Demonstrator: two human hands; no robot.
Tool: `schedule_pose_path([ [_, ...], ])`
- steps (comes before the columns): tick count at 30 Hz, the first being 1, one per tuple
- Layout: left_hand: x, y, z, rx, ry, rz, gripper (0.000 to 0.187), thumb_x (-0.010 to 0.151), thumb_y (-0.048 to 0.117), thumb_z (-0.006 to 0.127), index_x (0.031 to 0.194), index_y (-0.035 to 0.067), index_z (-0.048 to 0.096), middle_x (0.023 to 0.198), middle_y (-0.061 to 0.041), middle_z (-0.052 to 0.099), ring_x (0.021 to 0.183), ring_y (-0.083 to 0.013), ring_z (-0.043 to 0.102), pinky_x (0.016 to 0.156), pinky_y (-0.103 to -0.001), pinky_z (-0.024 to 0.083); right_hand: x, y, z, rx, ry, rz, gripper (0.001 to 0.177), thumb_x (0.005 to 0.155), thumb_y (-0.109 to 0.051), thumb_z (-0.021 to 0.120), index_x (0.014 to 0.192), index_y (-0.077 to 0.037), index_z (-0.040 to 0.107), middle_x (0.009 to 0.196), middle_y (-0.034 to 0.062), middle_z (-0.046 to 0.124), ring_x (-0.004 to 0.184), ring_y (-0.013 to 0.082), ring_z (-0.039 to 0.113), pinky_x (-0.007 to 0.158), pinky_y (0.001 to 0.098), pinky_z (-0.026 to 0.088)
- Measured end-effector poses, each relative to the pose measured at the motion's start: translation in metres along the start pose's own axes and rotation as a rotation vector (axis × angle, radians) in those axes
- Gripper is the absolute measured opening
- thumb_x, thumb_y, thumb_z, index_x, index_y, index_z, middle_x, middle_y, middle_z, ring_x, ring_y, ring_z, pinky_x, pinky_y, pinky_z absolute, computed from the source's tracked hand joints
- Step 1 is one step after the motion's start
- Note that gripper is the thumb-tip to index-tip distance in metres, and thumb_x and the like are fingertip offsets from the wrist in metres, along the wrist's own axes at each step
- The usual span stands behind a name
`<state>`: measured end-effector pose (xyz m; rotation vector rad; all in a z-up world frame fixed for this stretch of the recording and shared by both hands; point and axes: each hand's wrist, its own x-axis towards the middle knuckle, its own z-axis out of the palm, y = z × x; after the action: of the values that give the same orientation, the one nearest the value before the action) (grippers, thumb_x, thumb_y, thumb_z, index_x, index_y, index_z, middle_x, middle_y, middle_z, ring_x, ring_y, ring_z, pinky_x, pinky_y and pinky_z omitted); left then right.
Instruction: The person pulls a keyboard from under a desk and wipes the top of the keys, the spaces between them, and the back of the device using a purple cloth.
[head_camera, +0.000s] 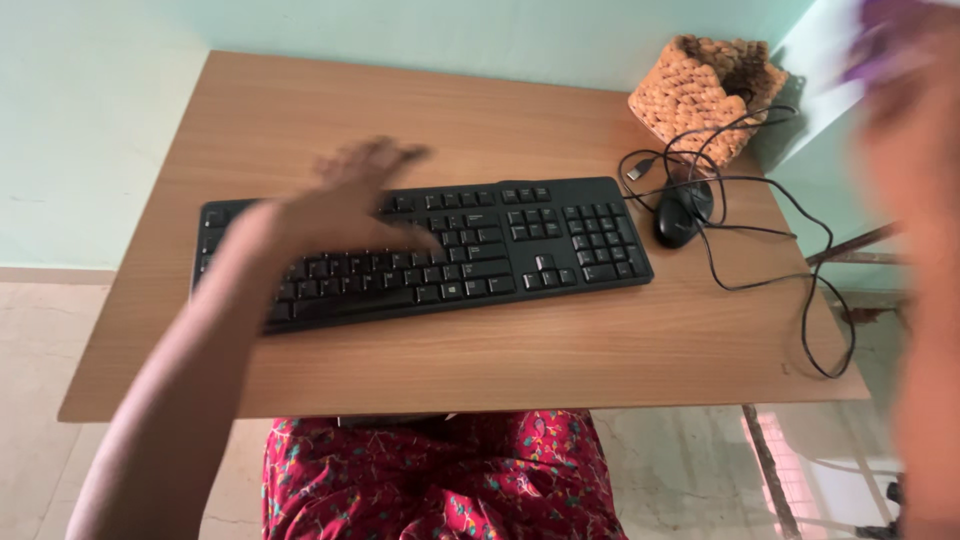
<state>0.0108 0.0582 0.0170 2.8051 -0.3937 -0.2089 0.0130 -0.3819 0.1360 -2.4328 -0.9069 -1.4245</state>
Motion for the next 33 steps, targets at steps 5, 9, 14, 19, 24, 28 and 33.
schedule_pose_path([
  [5,-0.046,-0.073,-0.015,0.012,0.225,-0.462,0.083,0.089,0.063,0.062,0.156,0.017,0.045,0.153,-0.019,0.051,0.141,-0.0373,0.048,0.115,-0.056,0.041,-0.037,-0.098,0.078,0.046,-0.291,-0.163,0.027,0.102,-0.009,0.053,0.126,-0.011,0.064,0.117,0.0107,0.073,0.104,0.0271,0.071,0.087,0.0445,0.056],
  [9,-0.058,-0.102,0.007,-0.126,0.221,-0.698,0.069,0.1,0.063,0.052,0.145,0.011,0.057,0.137,-0.021,0.065,0.131,-0.0393,0.059,0.11,-0.054,0.047,-0.056,-0.094,0.13,-0.275,-0.385,-0.181,0.047,0.096,-0.007,0.052,0.143,-0.006,0.061,0.105,0.0138,0.072,0.103,0.0333,0.071,0.096,0.051,0.054],
  [14,-0.033,-0.11,0.024,-0.223,0.395,-0.617,0.057,0.106,0.058,0.048,0.13,0.011,0.069,0.118,-0.023,0.069,0.116,-0.0408,0.063,0.099,-0.054,0.05,-0.074,-0.089,0.174,0.029,-0.666,0.271,0.047,0.093,-0.005,0.056,0.14,-0.006,0.055,0.114,0.0225,0.071,0.097,0.0418,0.071,0.086,0.0515,0.058],
  [19,0.001,-0.149,0.013,-0.351,0.454,-0.64,0.049,0.103,0.051,0.059,0.103,0.006,0.079,0.108,-0.019,0.075,0.106,-0.0336,0.07,0.097,-0.048,0.053,-0.053,-0.159,0.2,0.362,-0.511,0.148,0.058,0.078,0.017,0.054,0.133,-0.002,0.055,0.114,0.0238,0.071,0.096,0.0418,0.074,0.083,0.0465,0.062],
  [24,0.024,-0.165,0.016,-0.557,0.325,-0.519,0.035,0.095,0.045,0.069,0.092,0.013,0.081,0.1,-0.014,0.079,0.092,-0.0289,0.07,0.087,-0.043,0.056,-0.018,-0.227,0.221,0.525,-0.641,0.038,0.056,0.087,0.012,0.049,0.142,0.001,0.047,0.122,0.0233,0.066,0.093,0.0362,0.076,0.077,0.0389,0.063],
  [28,0.014,-0.18,0.027,-0.811,0.365,-0.245,0.036,0.096,0.04,0.067,0.099,0.006,0.08,0.095,-0.011,0.079,0.088,-0.0189,0.071,0.085,-0.036,0.056,-0.014,-0.228,0.226,0.539,-0.449,-0.191,0.048,0.08,0.008,0.06,0.127,0.005,0.055,0.126,0.0277,0.066,0.099,0.0414,0.073,0.084,0.0422,0.063],
  [33,0.008,-0.178,0.028,-1.264,0.478,-0.08,0.048,0.105,0.039,0.054,0.121,-0.002,0.071,0.098,-0.01,0.077,0.086,-0.0151,0.064,0.08,-0.031,0.049,-0.004,-0.26,0.246,0.578,-0.562,-0.159,0.037,0.088,-0.002,0.068,0.122,0.006,0.057,0.11,0.0277,0.07,0.083,0.0364,0.074,0.083,0.0448,0.06],
])
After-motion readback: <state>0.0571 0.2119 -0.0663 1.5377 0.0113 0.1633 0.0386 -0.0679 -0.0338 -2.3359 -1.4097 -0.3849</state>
